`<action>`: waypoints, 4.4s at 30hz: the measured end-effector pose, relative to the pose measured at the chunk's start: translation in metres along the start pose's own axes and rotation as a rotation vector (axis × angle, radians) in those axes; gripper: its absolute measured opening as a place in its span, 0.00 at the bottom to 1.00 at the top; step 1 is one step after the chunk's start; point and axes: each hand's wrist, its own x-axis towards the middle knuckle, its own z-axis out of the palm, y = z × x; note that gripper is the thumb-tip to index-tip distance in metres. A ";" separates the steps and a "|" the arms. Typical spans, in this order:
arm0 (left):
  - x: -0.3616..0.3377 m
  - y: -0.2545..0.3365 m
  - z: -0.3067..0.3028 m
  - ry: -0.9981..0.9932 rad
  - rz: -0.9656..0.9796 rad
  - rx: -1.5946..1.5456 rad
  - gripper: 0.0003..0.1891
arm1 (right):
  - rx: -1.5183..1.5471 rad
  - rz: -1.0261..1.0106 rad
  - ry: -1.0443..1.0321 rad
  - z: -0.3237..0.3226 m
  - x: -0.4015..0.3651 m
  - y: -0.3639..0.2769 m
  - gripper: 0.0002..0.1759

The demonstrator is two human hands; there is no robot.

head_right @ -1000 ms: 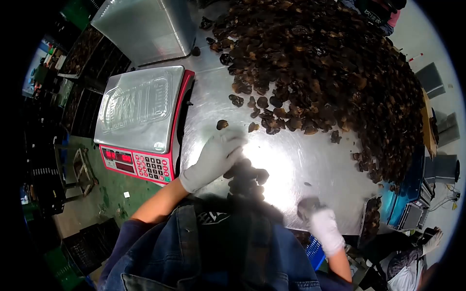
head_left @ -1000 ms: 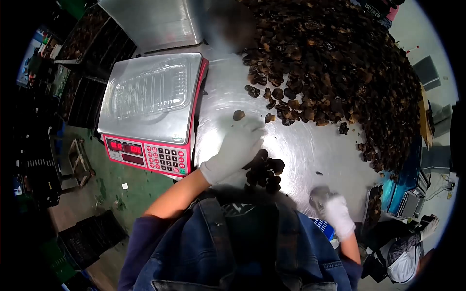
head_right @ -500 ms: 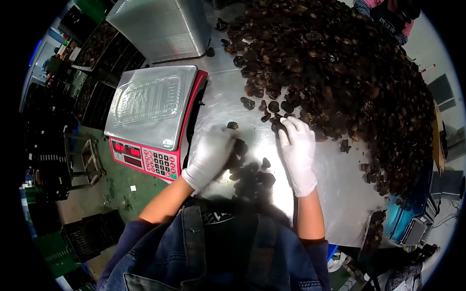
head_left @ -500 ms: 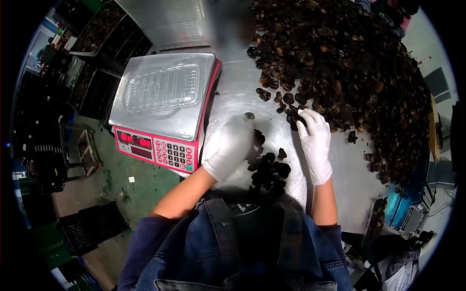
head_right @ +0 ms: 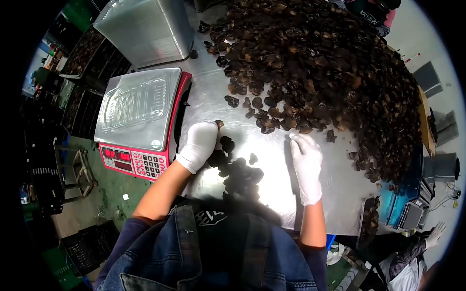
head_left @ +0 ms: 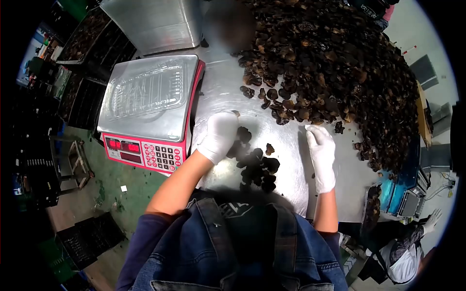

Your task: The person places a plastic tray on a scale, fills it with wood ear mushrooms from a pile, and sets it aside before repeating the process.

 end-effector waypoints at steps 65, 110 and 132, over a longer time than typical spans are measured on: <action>0.069 0.049 0.038 0.146 0.266 0.118 0.02 | 0.427 0.373 -0.402 -0.047 -0.023 0.003 0.18; 0.030 0.062 0.009 -0.283 0.389 -0.188 0.16 | -0.141 0.010 0.024 -0.004 0.043 0.014 0.07; 0.005 0.107 0.081 -0.060 0.677 -0.077 0.09 | -0.213 -0.216 -0.481 -0.071 -0.115 0.021 0.19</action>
